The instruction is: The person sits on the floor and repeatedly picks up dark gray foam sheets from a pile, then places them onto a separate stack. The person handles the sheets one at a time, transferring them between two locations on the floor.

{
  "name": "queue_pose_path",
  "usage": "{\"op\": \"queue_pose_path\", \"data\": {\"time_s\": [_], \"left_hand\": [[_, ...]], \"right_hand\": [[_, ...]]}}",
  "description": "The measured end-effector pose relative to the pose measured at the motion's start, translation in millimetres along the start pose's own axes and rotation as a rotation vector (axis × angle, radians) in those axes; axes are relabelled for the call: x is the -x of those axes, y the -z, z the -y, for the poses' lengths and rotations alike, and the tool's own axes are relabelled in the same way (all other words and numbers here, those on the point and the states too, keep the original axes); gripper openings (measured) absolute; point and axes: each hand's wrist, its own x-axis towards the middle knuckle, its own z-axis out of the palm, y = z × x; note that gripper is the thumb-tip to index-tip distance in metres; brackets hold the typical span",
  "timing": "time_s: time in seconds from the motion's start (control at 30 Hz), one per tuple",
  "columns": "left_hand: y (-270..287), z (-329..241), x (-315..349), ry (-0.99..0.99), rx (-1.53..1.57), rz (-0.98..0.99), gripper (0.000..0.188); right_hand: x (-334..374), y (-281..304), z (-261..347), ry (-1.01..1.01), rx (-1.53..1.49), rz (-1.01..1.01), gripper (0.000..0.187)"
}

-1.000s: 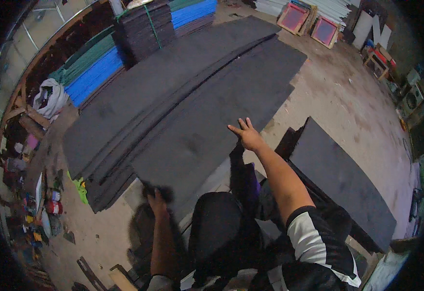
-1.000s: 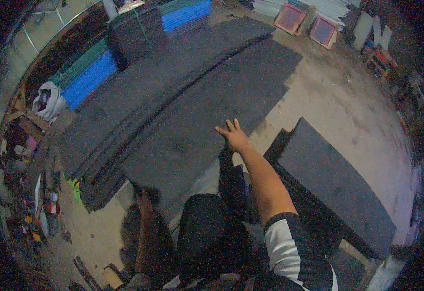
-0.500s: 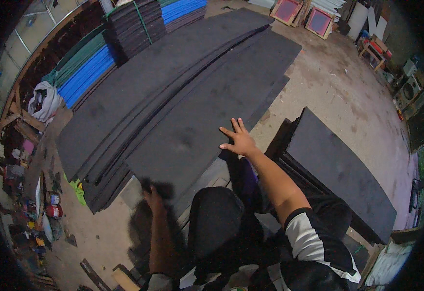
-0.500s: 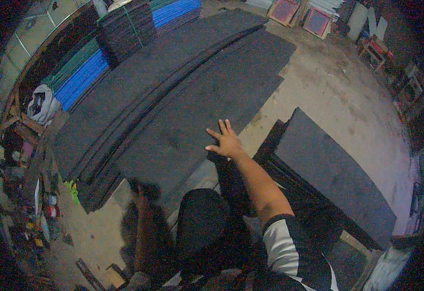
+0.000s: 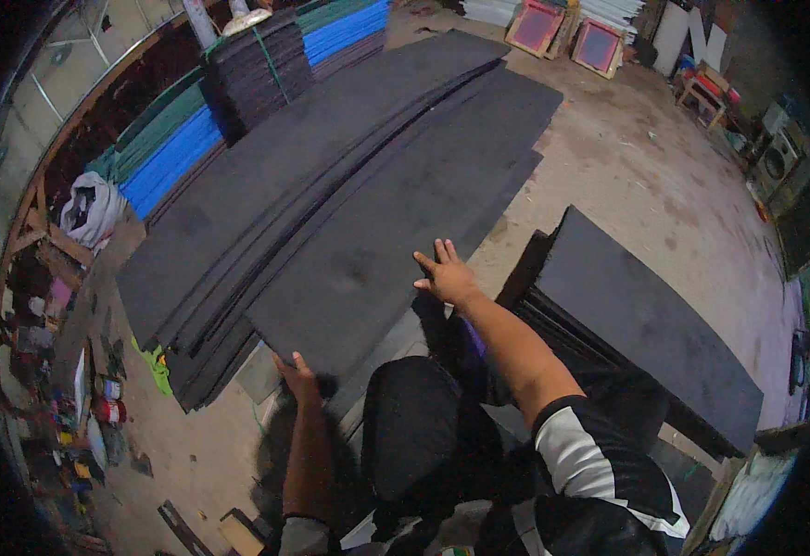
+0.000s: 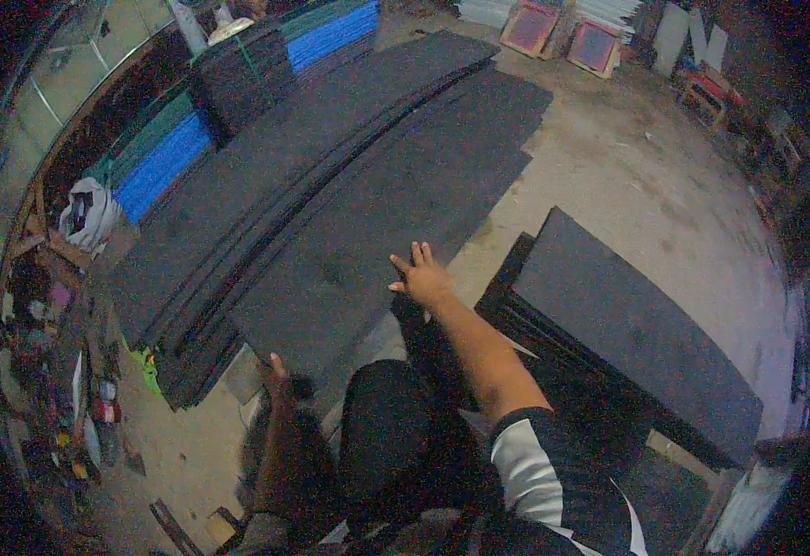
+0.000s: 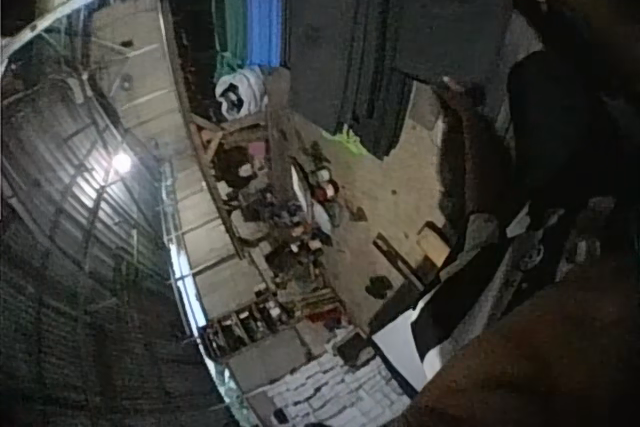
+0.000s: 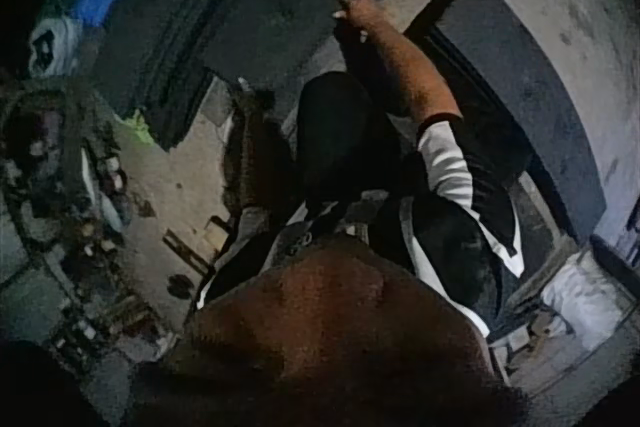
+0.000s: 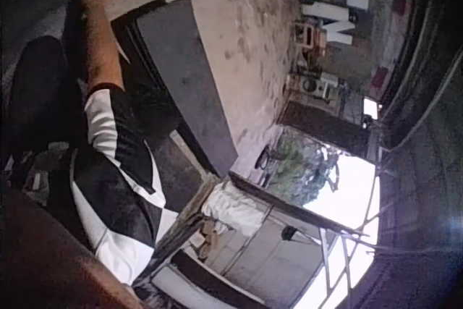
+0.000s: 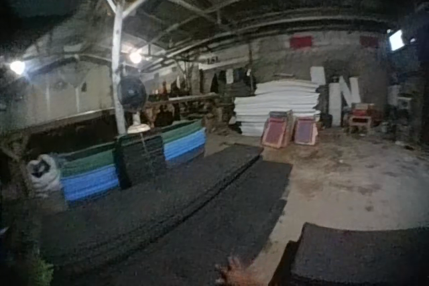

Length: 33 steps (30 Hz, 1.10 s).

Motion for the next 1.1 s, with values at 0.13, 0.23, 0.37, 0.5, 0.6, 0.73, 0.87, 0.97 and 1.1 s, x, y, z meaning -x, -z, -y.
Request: {"op": "queue_pose_path", "data": {"time_s": [0.13, 0.23, 0.37, 0.5, 0.6, 0.73, 0.87, 0.97, 1.1], "left_hand": [[-4, -21, -7, 0.013, -0.506, -0.082, 0.082], [-19, -82, 16, -0.182, -0.779, -0.058, 0.086], [-70, -141, 50, -0.455, -0.721, 0.141, 0.083], [-138, -197, 101, -0.703, -0.536, 0.458, 0.075], [-183, -225, 152, -0.822, -0.436, 0.641, 0.073], [-238, -247, 221, -0.939, -0.375, 0.827, 0.071], [-269, -269, 280, -1.026, -0.446, 0.970, 0.069], [-284, -290, 321, -1.086, -0.519, 1.068, 0.072], [-301, -299, 340, -1.255, -0.542, 1.124, 0.078]], "right_hand": [[12, 0, -5, 0.014, -0.003, 0.088, 0.081], [42, 20, -19, 0.001, 0.036, 0.036, 0.082], [92, 51, -58, -0.016, 0.097, -0.107, 0.086], [160, 81, -123, -0.102, 0.096, -0.167, 0.089], [221, 90, -175, -0.258, 0.060, -0.089, 0.100], [291, 108, -216, -0.538, 0.046, 0.091, 0.113], [328, 112, -234, -0.556, 0.071, 0.140, 0.115], [329, 97, -255, -0.503, 0.078, 0.177, 0.112], [330, 107, -265, -0.347, 0.114, 0.226, 0.097]]}}
